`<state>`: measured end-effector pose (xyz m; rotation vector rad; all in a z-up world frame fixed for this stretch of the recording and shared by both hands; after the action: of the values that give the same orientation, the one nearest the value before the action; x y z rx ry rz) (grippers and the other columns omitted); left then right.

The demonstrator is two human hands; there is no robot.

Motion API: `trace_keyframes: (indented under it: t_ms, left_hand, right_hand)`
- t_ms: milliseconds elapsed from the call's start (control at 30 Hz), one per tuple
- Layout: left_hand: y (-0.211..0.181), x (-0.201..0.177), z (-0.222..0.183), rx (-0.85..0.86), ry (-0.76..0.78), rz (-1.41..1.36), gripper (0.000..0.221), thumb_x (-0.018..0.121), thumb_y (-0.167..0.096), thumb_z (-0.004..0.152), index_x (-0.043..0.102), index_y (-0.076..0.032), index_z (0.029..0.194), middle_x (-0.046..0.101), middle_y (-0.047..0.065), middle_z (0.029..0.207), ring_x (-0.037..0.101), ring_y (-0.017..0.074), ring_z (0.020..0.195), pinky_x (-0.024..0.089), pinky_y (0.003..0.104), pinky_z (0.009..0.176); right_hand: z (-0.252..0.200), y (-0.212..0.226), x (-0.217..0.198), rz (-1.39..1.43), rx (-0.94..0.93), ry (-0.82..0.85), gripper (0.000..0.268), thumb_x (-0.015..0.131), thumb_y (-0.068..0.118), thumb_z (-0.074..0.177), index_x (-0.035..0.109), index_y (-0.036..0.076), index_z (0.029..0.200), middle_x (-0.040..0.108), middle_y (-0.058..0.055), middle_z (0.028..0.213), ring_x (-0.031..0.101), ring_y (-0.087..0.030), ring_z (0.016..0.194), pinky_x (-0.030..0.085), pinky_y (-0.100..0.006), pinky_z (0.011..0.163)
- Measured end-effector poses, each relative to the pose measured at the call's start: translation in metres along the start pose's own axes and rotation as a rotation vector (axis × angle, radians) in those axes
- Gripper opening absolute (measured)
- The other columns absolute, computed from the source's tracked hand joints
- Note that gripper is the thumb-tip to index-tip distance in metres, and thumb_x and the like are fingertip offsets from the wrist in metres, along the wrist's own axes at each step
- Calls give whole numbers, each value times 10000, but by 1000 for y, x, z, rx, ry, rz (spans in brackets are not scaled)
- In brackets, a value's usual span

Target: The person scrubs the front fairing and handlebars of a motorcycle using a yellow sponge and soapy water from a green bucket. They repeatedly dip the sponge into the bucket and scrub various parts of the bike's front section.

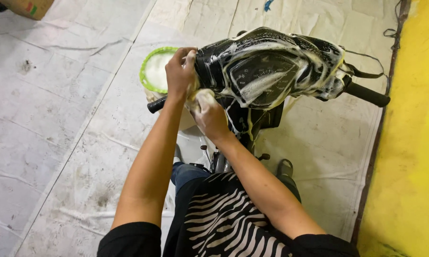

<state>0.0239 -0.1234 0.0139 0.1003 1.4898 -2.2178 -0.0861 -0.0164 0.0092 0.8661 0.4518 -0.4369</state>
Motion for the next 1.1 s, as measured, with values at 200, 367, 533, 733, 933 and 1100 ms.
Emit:
trace_keyframes:
  t_ms: [200, 367, 533, 733, 933, 1100]
  left_hand:
    - [19, -1, 3, -229, 63, 62, 321, 499, -271, 1013, 723, -71, 1126, 739, 172, 1173, 724, 267, 995, 606, 396, 861]
    - [2, -15, -5, -55, -70, 122, 245, 529, -166, 1000, 724, -29, 1060, 667, 59, 783, 412, 66, 411, 369, 216, 341]
    - [-43, -20, -41, 64, 115, 291, 437, 418, -286, 1024, 605, -40, 1333, 704, 286, 1178, 722, 457, 1016, 573, 571, 892]
    - [-25, -6, -59, 62, 538, 537, 998, 657, -625, 981, 128, -77, 1626, 335, 290, 1598, 685, 573, 962, 569, 660, 919]
    - [-18, -2, -62, 32, 594, 519, 1069, 777, -439, 929, 35, -150, 1641, 237, 247, 1656, 628, 633, 1024, 516, 708, 1018]
    - [-16, -2, -62, 25, 591, 548, 1091, 814, -445, 902, 75, -134, 1641, 247, 253, 1644, 637, 616, 1024, 561, 673, 962]
  right_hand:
    - [-16, -10, 8, 48, 255, 323, 148, 596, -34, 893, 663, -21, 1024, 739, -145, 1007, 734, -240, 828, 618, -306, 717]
    - [-24, -38, 12, 80, 329, 197, 396, 509, 296, 975, 552, -80, 1091, 657, -191, 918, 629, -216, 649, 559, -257, 497]
    - [-38, -61, -19, 205, 498, -92, 231, 617, 186, 851, 697, 97, 1049, 709, -145, 986, 698, -360, 1003, 553, -470, 910]
    - [-46, -69, -41, 215, 446, -213, 251, 710, 200, 797, 664, 96, 1020, 696, -112, 917, 713, -321, 930, 565, -453, 824]
    - [-19, -25, -85, 362, 222, -378, 82, 676, 127, 836, 615, 91, 878, 688, -101, 865, 698, -244, 775, 616, -417, 731]
    - [-20, -43, -138, -28, -221, -701, 428, 738, 18, 848, 487, 118, 1180, 612, -107, 949, 620, -254, 814, 542, -434, 798]
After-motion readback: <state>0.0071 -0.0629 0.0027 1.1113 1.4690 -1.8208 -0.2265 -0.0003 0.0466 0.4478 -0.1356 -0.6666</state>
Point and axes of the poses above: each hand's wrist, its own z-axis towards the middle knuckle, its own x-axis out of the palm, y = z × x, the point moved 10 cm from there along z, towards the middle knuckle
